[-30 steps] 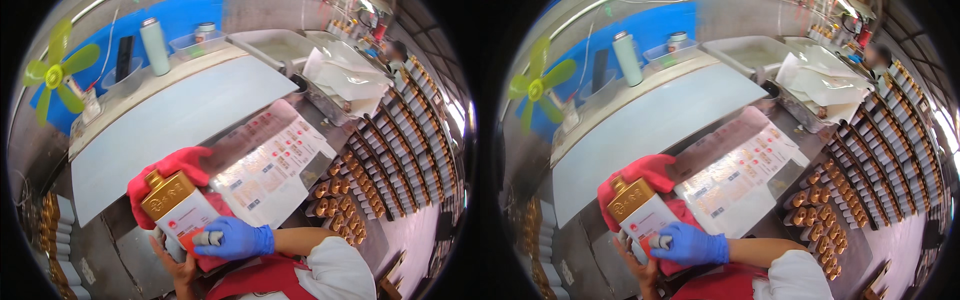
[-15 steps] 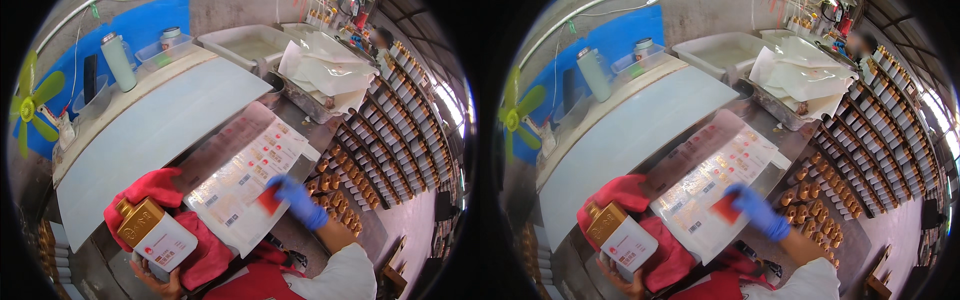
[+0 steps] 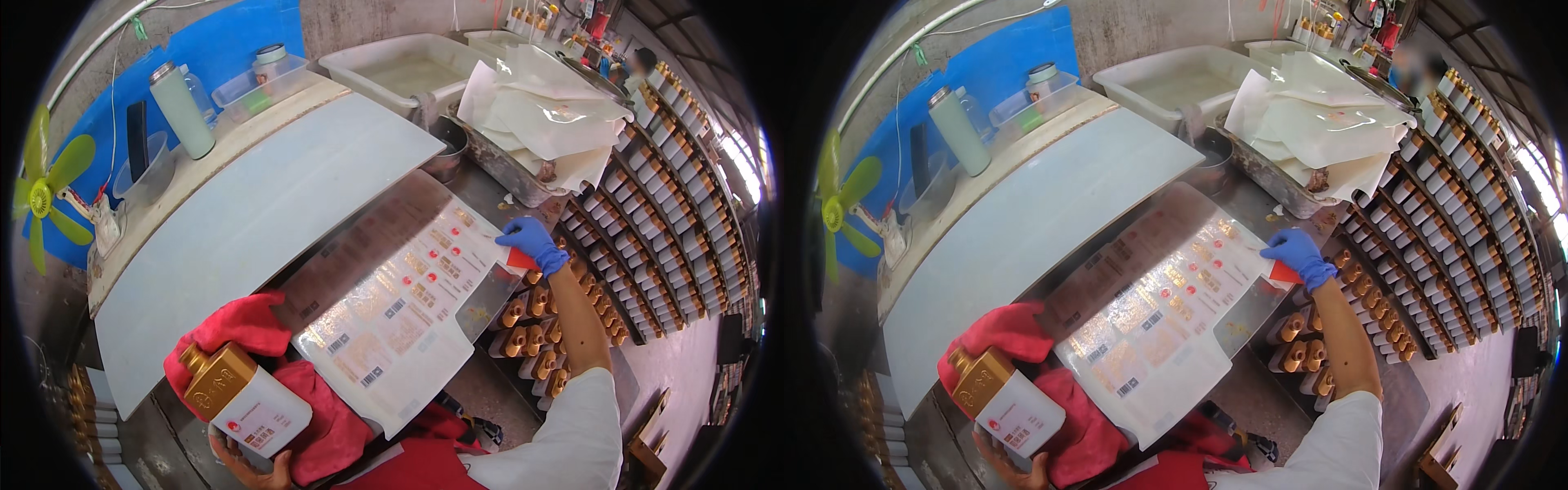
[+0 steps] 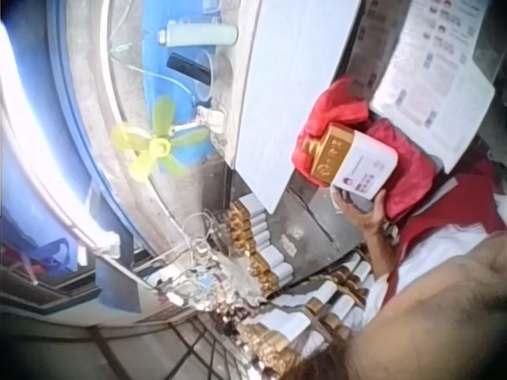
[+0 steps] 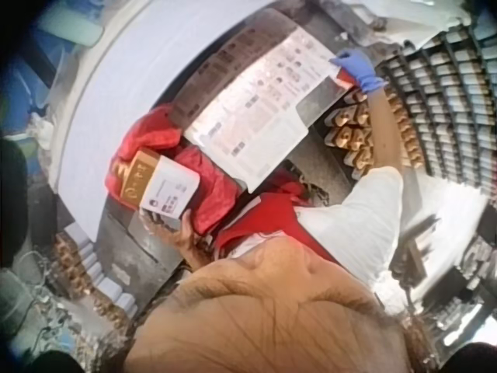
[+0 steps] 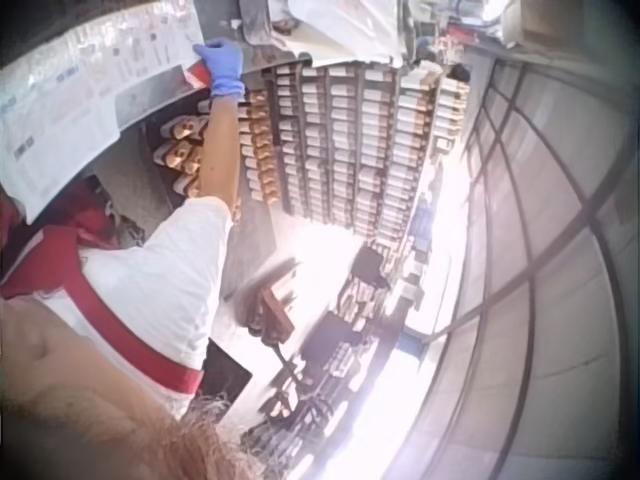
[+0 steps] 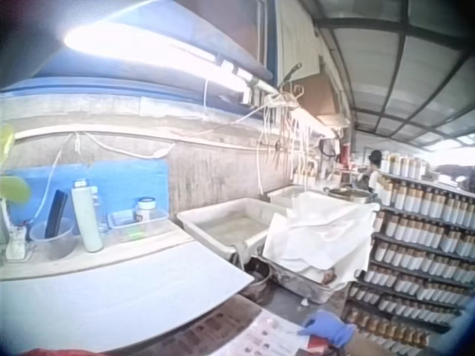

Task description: The person applies adhesive labels to the sides of gold and white bottles. They pick a label from a sheet, align it on the bottle, and smooth it down with a red cloth. The person repeats this process for multiple bottles, handling them one at a time.

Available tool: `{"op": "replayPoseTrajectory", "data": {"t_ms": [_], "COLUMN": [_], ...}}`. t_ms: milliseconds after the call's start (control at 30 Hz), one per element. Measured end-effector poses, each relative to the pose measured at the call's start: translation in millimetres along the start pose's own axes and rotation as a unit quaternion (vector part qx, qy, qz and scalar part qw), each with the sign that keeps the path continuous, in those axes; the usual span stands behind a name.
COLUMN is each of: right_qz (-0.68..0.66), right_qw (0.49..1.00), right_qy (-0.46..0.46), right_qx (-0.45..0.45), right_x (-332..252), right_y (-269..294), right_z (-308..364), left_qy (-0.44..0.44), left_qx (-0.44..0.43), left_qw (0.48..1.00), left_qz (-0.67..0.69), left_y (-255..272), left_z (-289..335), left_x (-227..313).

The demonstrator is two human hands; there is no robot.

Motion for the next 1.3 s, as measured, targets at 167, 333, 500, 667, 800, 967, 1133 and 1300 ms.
{"op": "replayPoseTrajectory", "data": {"t_ms": [167,333,500,667,800,967,1133,1300], "right_qz": [-0.006,-0.047,0.029,0.081,-0.052,-0.159,-0.217,-0.187], "right_qw": [0.999,0.996,0.999,0.996,0.999,0.986,0.973,0.982], "right_qy": [0.008,0.018,0.017,0.026,0.0,-0.047,-0.026,0.003], "right_qx": [0.04,0.069,0.005,0.012,0.018,0.001,0.073,0.031], "right_x": [8.5,11.0,-14.7,-3.1,12.2,2.5,-10.6,-81.0], "right_y": [-3.5,-1.1,-2.4,-5.8,3.5,6.3,16.6,21.4], "right_z": [2.8,5.1,0.1,-4.7,-0.5,4.1,16.7,29.9], "left_qy": [0.009,-0.006,0.017,0.001,-0.011,-0.026,-0.027,-0.121], "left_qx": [-0.001,-0.011,-0.013,-0.011,-0.013,-0.009,-0.01,0.079], "left_qw": [1.0,1.0,1.0,1.0,1.0,0.999,0.999,0.989], "left_qz": [-0.006,0.0,0.013,-0.006,-0.017,-0.027,-0.026,-0.023], "left_y": [0.5,0.8,4.2,5.6,6.9,7.5,7.1,16.9], "left_z": [-3.1,-4.6,-3.8,-5.1,-4.1,-1.5,-2.2,-2.4], "left_x": [5.7,9.2,11.9,12.7,11.4,2.7,3.2,24.8]}}
Point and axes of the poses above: each hand's wrist, its own z-axis away from the middle knuckle, its own y-axis out of the back of the hand, x = y × z, the point moved 3 cm from there along -z, towards the middle knuckle, and after that the axes turned 14 degrees about y, right-handed, at the moved point
